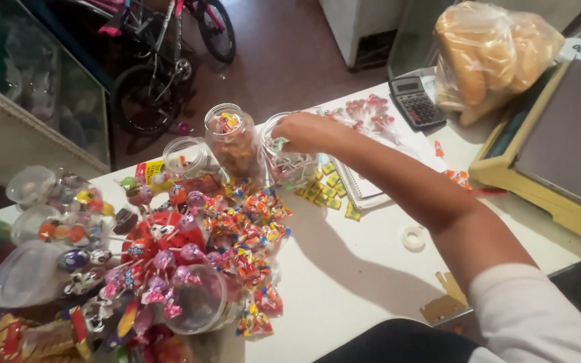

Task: The person is sorting and packing various lollipops and small candies into a clear plastic container on a table filled with candy.

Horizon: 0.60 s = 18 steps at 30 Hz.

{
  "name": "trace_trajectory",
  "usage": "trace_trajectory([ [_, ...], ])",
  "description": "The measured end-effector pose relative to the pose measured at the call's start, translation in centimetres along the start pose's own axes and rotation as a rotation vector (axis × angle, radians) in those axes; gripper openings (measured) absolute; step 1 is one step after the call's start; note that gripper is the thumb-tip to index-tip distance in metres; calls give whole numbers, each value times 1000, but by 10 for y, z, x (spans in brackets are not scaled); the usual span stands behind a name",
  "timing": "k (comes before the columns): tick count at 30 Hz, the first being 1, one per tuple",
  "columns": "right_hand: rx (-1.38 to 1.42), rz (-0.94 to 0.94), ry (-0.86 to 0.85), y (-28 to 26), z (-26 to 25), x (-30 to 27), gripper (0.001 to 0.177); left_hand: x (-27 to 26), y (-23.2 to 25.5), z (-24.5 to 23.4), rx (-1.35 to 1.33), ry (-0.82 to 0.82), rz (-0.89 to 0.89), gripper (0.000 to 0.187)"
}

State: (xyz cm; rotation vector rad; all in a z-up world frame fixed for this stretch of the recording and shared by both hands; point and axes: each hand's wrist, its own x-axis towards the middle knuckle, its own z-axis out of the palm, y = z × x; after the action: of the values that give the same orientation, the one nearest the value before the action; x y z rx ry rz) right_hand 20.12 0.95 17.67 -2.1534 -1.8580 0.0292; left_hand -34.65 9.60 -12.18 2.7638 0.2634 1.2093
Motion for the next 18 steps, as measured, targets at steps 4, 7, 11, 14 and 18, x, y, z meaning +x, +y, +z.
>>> trace_trajectory([
  [4,-177,72,-433,9,12,45,26,119,70,-27,-89,-37,79,38],
  [7,-197,132,-609,15,20,52,48,263,143,-76,-149,-59,28,24],
  [11,-253,245,-728,-21,-8,48,46,256,139,-45,-187,13,-20,18],
  [14,-249,239,-818,-20,1,54,54,257,143,-38,-270,-10,-136,17],
  [18,-258,203,-772,2,24,60,51,252,138,-32,-301,-3,-99,18],
])
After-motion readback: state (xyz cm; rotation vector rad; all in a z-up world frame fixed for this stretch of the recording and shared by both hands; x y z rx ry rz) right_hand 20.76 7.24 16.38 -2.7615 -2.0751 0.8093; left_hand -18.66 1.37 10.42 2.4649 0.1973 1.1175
